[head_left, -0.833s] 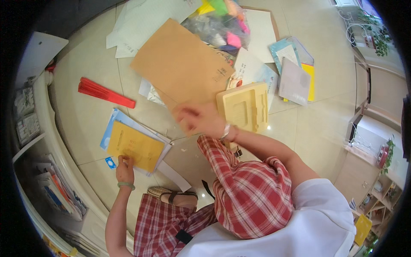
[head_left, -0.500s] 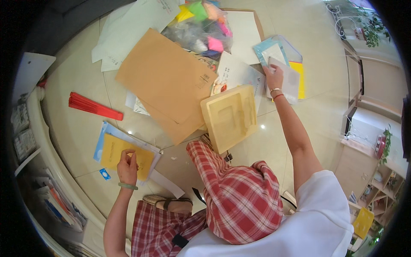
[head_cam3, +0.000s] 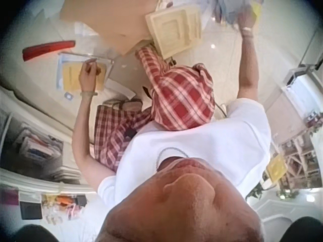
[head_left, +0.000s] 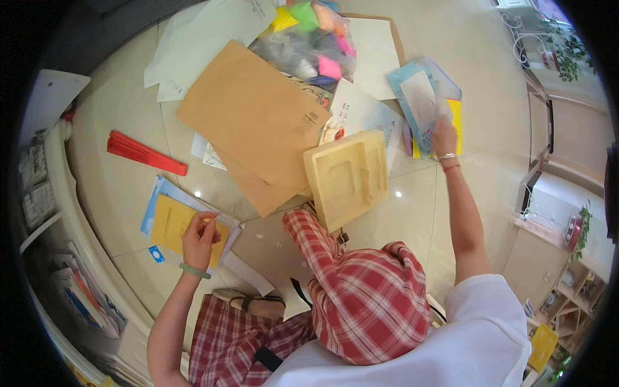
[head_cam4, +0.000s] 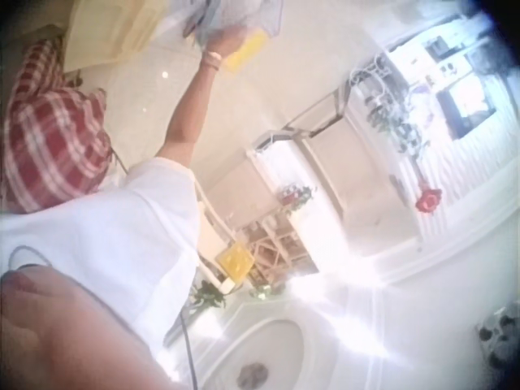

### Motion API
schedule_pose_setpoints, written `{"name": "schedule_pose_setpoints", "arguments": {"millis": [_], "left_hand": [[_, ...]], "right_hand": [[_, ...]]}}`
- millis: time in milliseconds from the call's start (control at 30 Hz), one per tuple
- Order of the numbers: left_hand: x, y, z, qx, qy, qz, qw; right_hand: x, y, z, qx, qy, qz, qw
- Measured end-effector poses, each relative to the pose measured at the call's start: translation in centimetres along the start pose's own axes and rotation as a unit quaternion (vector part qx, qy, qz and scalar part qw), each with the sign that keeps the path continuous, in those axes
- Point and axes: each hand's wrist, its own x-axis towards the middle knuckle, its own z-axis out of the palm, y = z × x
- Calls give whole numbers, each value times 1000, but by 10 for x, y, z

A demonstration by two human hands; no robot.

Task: The person sits on the floor and sorts through a pile of stationery items, including notebooks, folders, and plastic-wrapped paper pads. They pick up items, flip through pages, and place them into a white cabinet shelf.

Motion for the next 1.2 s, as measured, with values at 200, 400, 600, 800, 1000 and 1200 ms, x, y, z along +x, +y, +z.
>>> {"name": "schedule_pose_setpoints", "arguments": {"millis": [200, 400, 600, 800, 1000, 1200], "left_hand": [[0, 44, 22, -19, -51, 42, 998], [-19, 129, 59, -262, -108, 56, 957], [-23, 124, 27, -313, 17, 26, 949], [-26, 82, -21, -214, -10, 15, 977], [-41, 102, -19, -139, -59, 85, 985], [-29, 108, -3, -221, -41, 76, 972]], "right_hand": [[-15, -110, -176, 485, 5, 20, 874], [-57, -224, -160, 849, -153, 120, 492], [-116, -294, -106, 716, -496, 147, 469], [-100, -293, -64, 578, -310, -71, 751], [-110, -356, -66, 600, -456, -38, 656], [-155, -390, -84, 740, -567, 143, 332]]}}
